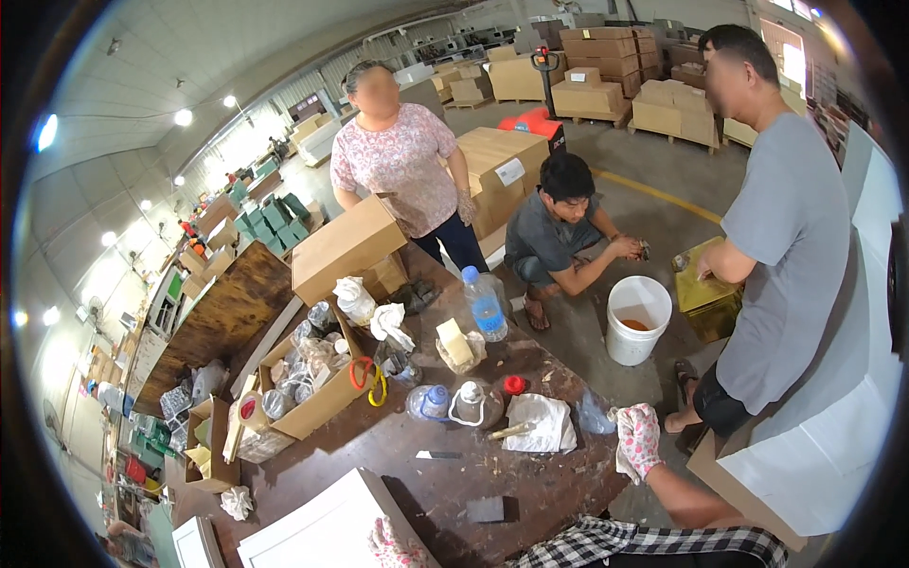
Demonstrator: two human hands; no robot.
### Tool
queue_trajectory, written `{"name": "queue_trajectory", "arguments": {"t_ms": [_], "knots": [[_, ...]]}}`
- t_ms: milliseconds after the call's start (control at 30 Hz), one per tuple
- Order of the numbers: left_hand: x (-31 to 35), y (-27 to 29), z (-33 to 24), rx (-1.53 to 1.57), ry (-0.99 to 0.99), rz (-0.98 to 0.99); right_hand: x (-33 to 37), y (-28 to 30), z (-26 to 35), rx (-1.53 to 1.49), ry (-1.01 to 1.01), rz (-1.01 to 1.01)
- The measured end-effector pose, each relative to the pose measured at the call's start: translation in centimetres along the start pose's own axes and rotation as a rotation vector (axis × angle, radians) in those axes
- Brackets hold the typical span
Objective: The person cleans a white cabinet door panel at a workbench by wiping its surface with a cloth, pouring liquid from a bottle onto the cloth, and turning the panel over to wipe the other side.
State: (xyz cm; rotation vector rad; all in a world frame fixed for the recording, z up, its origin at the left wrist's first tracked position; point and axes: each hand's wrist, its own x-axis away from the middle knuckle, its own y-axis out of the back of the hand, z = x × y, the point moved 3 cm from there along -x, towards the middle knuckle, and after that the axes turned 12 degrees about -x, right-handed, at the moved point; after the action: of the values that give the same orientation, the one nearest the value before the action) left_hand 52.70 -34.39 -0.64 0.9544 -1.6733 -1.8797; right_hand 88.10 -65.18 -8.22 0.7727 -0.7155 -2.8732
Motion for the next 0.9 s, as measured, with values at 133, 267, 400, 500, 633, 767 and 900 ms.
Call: {"name": "queue_trajectory", "arguments": {"t_ms": [133,267,400,500,633,767,900], "knots": [[-0.1,1.2,-0.4,-0.024,0.083,0.150,0.0,0.1,0.2,0.024,0.006,0.015],[0.0,1.2,-0.5,-0.018,0.084,0.118,0.2,-0.1,-0.3,0.011,-0.025,0.029],[-0.3,1.1,-0.7,-0.019,-0.002,0.047,0.0,-0.1,-0.6,0.027,-0.035,0.039],[-1.4,4.2,-1.7,0.499,0.214,0.224,-0.1,-0.1,-0.4,0.051,-0.021,0.034],[-1.7,2.9,-1.3,0.203,0.080,0.127,-0.2,-0.3,-0.4,0.042,-0.051,0.040],[-0.8,-0.6,0.3,-0.004,-0.011,0.055,-0.1,-0.2,-0.5,0.024,-0.034,0.038],[-0.1,-1.0,0.9,-0.008,-0.042,-0.030,0.1,0.0,-0.3,0.020,-0.024,0.040]]}}
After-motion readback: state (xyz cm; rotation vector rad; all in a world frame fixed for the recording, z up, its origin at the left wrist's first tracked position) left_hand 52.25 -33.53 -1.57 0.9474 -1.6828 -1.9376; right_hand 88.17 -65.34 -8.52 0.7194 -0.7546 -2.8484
